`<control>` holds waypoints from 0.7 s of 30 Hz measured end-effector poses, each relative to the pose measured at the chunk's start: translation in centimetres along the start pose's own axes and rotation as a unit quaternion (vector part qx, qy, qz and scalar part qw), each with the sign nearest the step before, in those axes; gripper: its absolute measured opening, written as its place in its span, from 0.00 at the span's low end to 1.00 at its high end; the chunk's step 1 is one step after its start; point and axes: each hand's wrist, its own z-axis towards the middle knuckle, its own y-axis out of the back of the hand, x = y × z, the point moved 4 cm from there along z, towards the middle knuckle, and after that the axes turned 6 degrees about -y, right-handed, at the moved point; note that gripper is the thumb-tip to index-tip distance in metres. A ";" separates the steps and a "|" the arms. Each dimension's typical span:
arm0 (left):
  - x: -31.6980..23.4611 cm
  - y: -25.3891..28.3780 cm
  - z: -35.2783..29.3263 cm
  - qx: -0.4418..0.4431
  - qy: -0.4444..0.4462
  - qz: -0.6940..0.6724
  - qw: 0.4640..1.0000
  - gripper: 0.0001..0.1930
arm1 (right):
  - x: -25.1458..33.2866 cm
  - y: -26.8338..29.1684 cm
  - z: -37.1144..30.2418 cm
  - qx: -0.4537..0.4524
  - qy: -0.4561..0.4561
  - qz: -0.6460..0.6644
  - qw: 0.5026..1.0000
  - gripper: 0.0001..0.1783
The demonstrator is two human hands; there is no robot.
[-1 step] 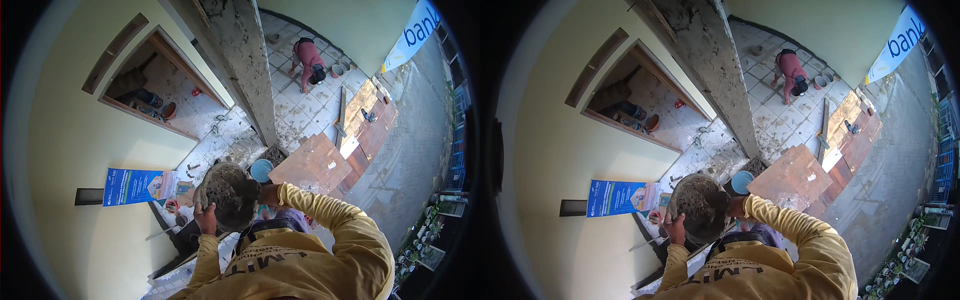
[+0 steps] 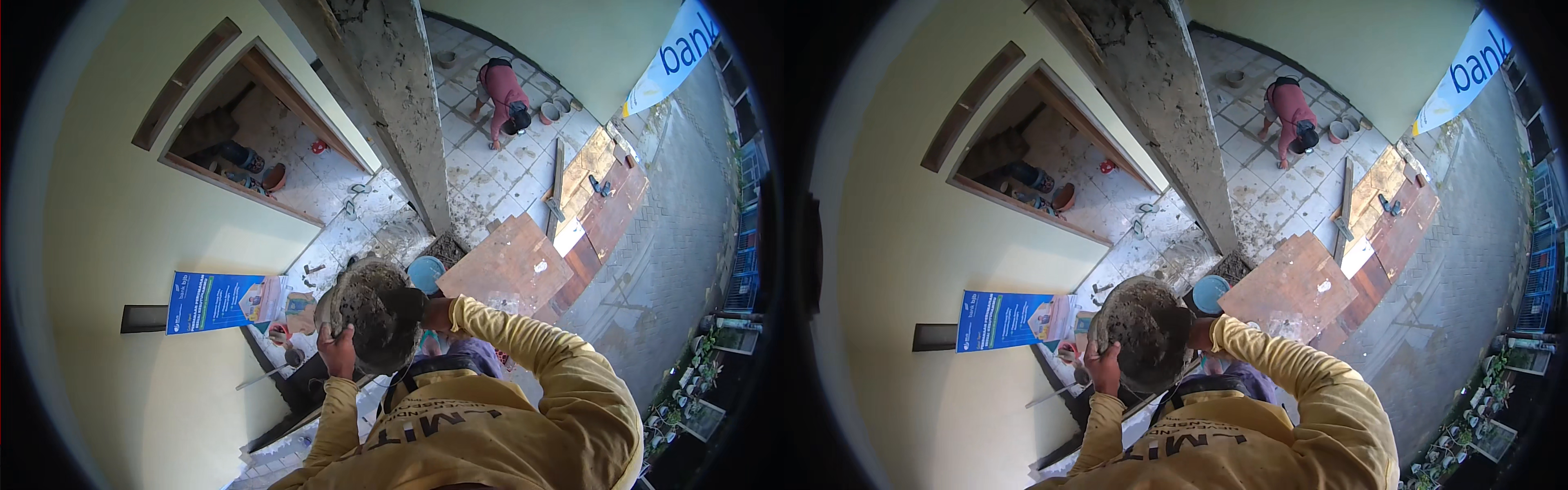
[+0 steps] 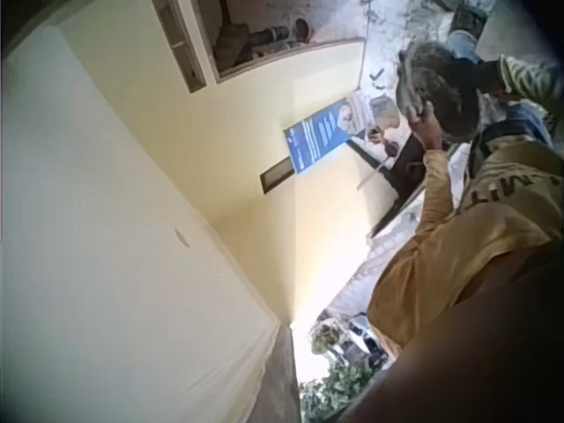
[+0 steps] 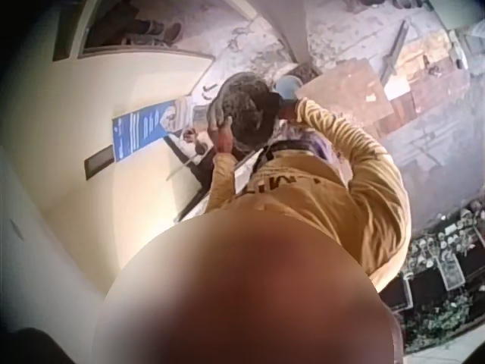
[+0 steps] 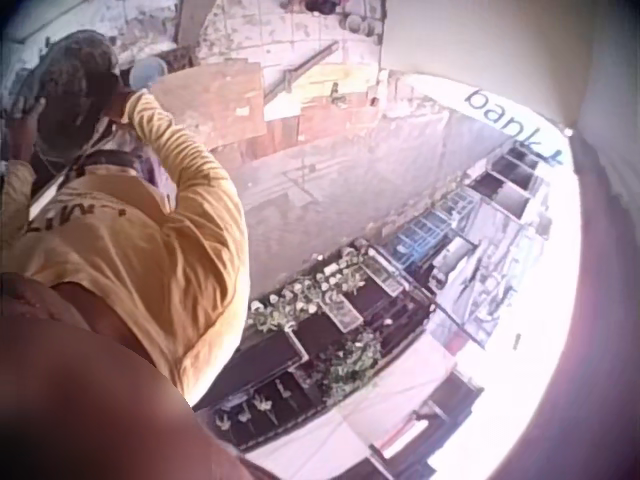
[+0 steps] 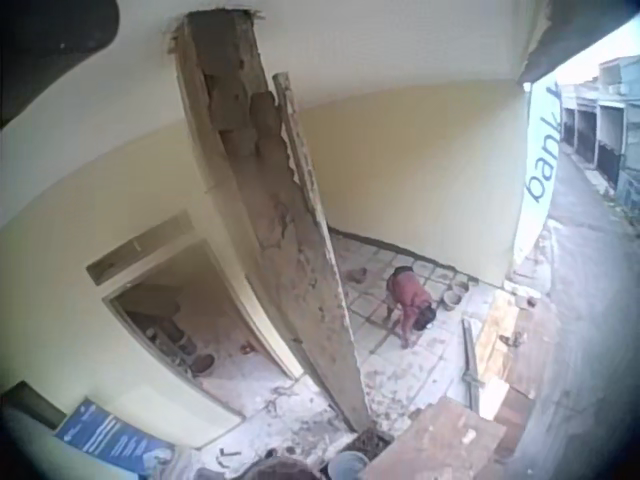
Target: The recorder is using a trowel to apply mortar/cement to a vertical column while other workers tile the floor nearby.
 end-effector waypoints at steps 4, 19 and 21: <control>-5.1 -3.6 0.0 0.080 -0.044 0.067 0.994 0.16 | 0.7 1.5 0.9 0.074 -0.152 0.165 0.972 0.19; -8.4 -4.1 3.3 0.144 -0.046 -0.078 0.985 0.19 | 6.7 12.8 -6.3 -0.035 -0.364 0.006 0.931 0.14; -8.2 -4.3 3.9 0.130 -0.069 -0.090 0.985 0.16 | 6.7 13.7 -6.3 -0.110 -0.354 0.108 0.923 0.12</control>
